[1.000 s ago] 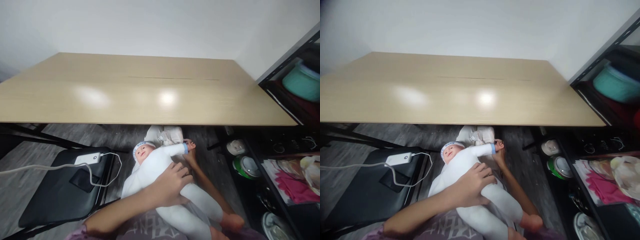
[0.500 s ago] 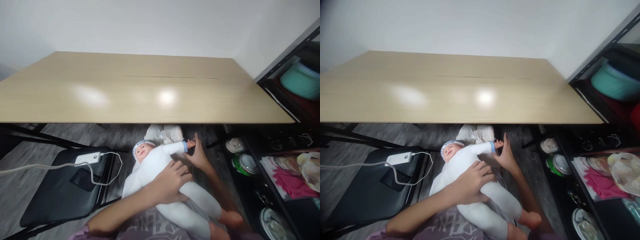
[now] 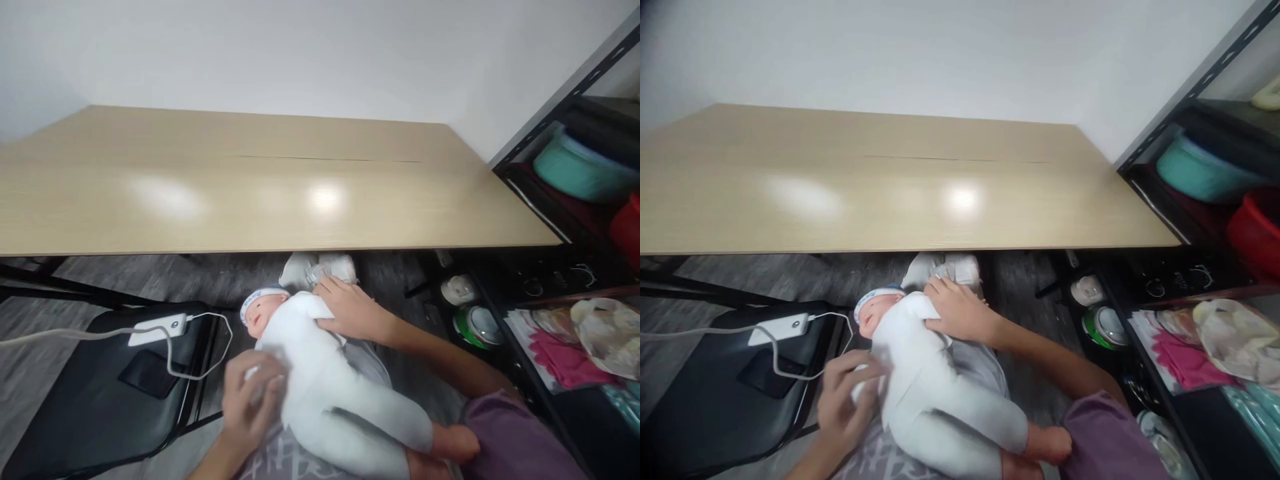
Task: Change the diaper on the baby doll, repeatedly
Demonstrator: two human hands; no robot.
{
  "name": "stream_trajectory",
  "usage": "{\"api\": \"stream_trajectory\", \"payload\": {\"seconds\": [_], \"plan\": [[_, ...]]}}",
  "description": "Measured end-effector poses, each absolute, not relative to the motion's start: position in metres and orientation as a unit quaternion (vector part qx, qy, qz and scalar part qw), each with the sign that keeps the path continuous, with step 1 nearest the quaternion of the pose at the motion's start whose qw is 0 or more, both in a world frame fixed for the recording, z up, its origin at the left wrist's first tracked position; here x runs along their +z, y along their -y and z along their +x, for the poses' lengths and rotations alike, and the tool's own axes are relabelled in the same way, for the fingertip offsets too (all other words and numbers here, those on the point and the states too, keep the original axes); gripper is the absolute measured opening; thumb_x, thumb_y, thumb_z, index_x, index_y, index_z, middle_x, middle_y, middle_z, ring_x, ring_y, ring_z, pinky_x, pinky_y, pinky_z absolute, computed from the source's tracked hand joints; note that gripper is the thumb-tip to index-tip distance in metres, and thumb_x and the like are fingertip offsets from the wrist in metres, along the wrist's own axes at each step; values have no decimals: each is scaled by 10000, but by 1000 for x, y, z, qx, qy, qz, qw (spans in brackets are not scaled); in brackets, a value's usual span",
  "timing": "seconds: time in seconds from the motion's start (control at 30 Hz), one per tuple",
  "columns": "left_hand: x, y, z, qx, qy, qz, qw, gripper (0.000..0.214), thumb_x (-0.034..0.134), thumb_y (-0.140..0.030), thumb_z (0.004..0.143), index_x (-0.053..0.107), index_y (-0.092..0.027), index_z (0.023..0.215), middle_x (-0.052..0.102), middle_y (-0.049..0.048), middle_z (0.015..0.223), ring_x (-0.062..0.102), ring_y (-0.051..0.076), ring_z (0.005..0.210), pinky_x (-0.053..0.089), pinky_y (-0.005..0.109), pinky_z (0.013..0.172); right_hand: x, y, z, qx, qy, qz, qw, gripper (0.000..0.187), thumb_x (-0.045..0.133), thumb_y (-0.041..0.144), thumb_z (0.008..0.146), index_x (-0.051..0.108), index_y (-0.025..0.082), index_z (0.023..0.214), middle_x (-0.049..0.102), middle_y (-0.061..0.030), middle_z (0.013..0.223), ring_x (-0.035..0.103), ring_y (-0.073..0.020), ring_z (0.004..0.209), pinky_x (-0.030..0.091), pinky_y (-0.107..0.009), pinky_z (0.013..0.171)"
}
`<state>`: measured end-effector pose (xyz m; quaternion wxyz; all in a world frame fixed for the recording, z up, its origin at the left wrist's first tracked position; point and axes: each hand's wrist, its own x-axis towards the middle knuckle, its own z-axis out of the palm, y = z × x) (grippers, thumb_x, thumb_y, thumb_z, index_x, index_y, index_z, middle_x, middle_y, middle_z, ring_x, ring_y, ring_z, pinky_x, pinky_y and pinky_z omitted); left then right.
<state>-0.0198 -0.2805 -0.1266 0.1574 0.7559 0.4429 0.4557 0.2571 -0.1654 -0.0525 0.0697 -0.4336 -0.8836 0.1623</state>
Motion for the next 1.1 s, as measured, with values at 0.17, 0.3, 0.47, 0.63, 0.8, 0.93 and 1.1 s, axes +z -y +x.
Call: {"api": "stream_trajectory", "payload": {"seconds": [0.17, 0.3, 0.47, 0.63, 0.8, 0.93, 1.1], "plan": [[-166, 312, -81, 289, -642, 587, 400, 572, 730, -591, 973, 668, -223, 1406, 776, 147, 1391, 766, 367, 1252, 656, 511, 1029, -25, 174, 254, 146, 890, -414, 120, 315, 737, 399, 1036, 676, 206, 1277, 724, -123, 1280, 710, -314, 1130, 596, -425, 878], [-149, 306, -70, 251, -638, 594, 420, 610, 823, -531, 845, 645, -216, 1336, 795, 140, 1352, 779, 381, 1209, 649, 526, 1062, -8, 189, 272, 185, 866, -429, 178, 375, 731, 330, 1020, 651, 259, 1380, 798, -64, 1273, 775, -281, 1079, 593, -380, 870], [-100, 252, -57, 291, -593, 673, 332, 535, 763, -500, 875, 626, -231, 1317, 797, 120, 1306, 783, 362, 1183, 643, 470, 1019, 15, 201, 311, 149, 814, -515, 225, 438, 727, 311, 977, 657, 279, 1409, 841, -60, 1245, 824, -288, 1027, 595, -362, 853], [-45, 151, -43, 253, -549, 746, 280, 607, 744, -535, 880, 621, -230, 1390, 800, 93, 1296, 780, 347, 1120, 609, 433, 973, 17, 159, 348, 45, 773, -592, 223, 354, 702, 414, 1012, 731, 253, 1326, 858, -92, 1115, 823, -351, 970, 553, -383, 773], [-23, 42, -23, 225, -519, 781, 265, 715, 727, -663, 850, 673, -170, 1365, 808, 136, 1289, 757, 384, 1121, 577, 459, 953, -5, 93, 377, -6, 736, -634, 239, 397, 725, 564, 1011, 784, 239, 1232, 868, -125, 1100, 798, -385, 951, 508, -396, 746], [-26, -18, -22, 219, -494, 799, 265, 714, 724, -670, 848, 699, -158, 1345, 802, 138, 1309, 747, 365, 1130, 561, 446, 950, -29, 58, 390, -16, 713, -646, 272, 649, 631, 837, 1001, 799, 227, 1149, 860, -145, 1049, 782, -391, 936, 495, -407, 749], [-26, -56, -29, 205, -484, 833, 172, 694, 628, -746, 960, 689, -174, 1349, 790, 145, 1278, 729, 357, 1098, 532, 435, 917, -54, 19, 396, -9, 711, -637, 299, 820, 496, 973, 976, 774, 218, 1134, 841, -158, 1053, 768, -377, 948, 508, -413, 773]]}}
